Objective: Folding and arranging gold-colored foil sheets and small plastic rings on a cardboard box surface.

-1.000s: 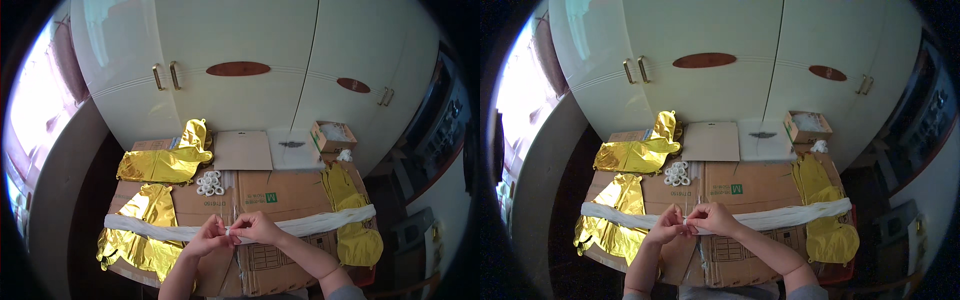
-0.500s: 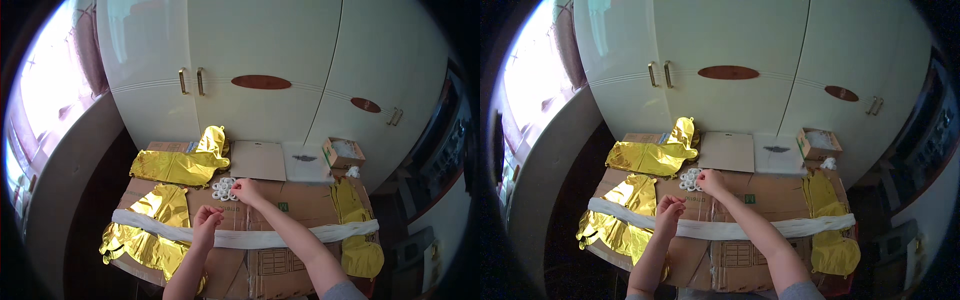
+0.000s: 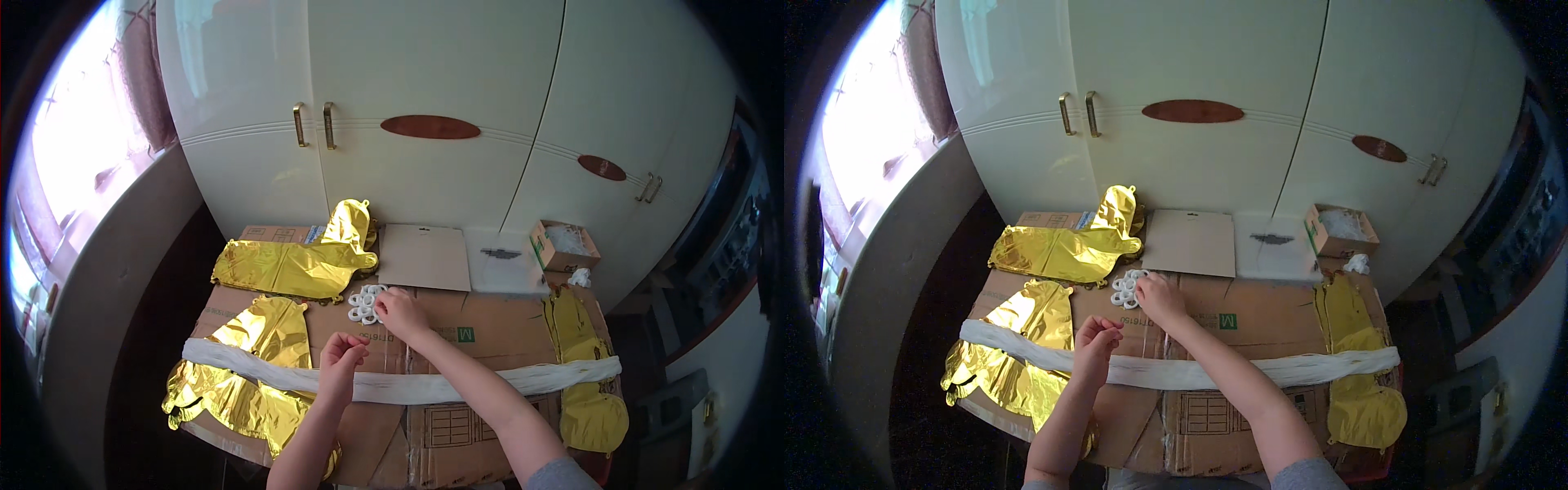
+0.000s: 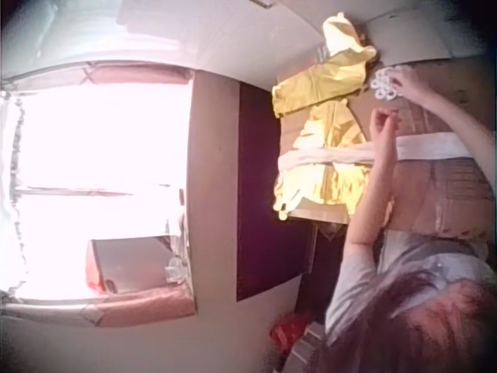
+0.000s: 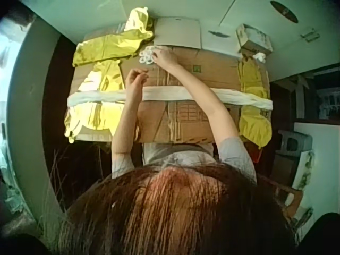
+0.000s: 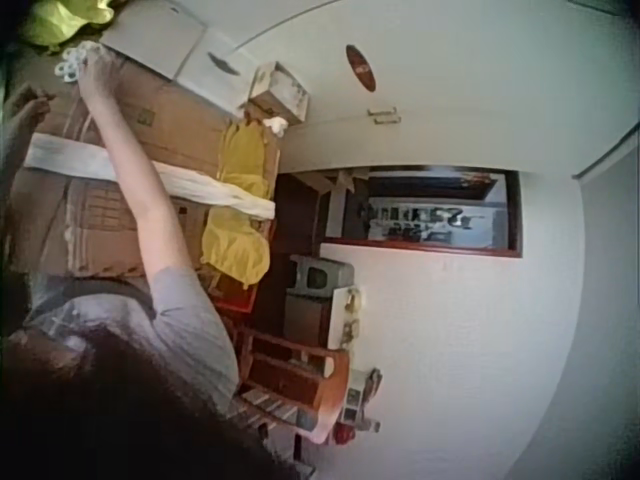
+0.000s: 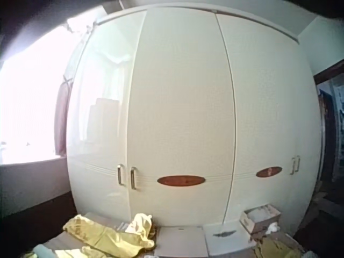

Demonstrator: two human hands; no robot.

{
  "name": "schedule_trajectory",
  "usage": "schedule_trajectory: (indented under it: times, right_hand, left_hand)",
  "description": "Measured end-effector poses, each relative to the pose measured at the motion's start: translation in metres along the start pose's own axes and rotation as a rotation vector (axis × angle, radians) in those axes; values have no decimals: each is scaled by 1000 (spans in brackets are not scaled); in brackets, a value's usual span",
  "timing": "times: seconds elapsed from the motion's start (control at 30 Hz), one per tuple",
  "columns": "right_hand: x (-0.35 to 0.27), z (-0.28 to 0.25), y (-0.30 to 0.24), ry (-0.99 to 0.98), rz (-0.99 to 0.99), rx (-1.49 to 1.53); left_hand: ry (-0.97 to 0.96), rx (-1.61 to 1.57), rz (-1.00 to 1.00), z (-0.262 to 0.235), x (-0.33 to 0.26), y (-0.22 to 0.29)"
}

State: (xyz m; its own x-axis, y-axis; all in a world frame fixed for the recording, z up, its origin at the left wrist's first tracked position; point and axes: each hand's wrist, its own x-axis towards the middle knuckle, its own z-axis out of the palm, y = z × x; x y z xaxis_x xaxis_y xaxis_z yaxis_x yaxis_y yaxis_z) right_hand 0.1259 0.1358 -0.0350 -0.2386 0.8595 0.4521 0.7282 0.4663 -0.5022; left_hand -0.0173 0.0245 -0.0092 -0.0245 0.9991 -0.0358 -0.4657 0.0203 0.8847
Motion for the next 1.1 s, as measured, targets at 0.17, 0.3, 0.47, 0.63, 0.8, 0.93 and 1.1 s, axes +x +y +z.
schedule_trajectory:
  times: [0.17,0.3,0.47,0.63,0.8,0.93,1.1]
  right_hand:
    - [-3,-1,1,12,-134,-119]
    - [-5,0,4,13,-162,-172]
    - [-16,-26,-7,11,-80,56]
    - [-62,-74,-13,-184,-56,138]
    - [-101,-103,3,-317,0,163]
    - [-111,-120,16,-345,69,132]
    - [-112,-127,24,-402,73,110]
  left_hand:
    - [-2,22,-3,1,0,1]
    - [-13,34,-3,0,2,-3]
    - [-39,177,39,-2,1,-8]
    - [-111,840,203,3,-5,-7]
    - [-275,1140,392,15,-10,-5]
    - [-442,1260,479,24,-15,-8]
    - [-611,1323,606,31,-21,-11]
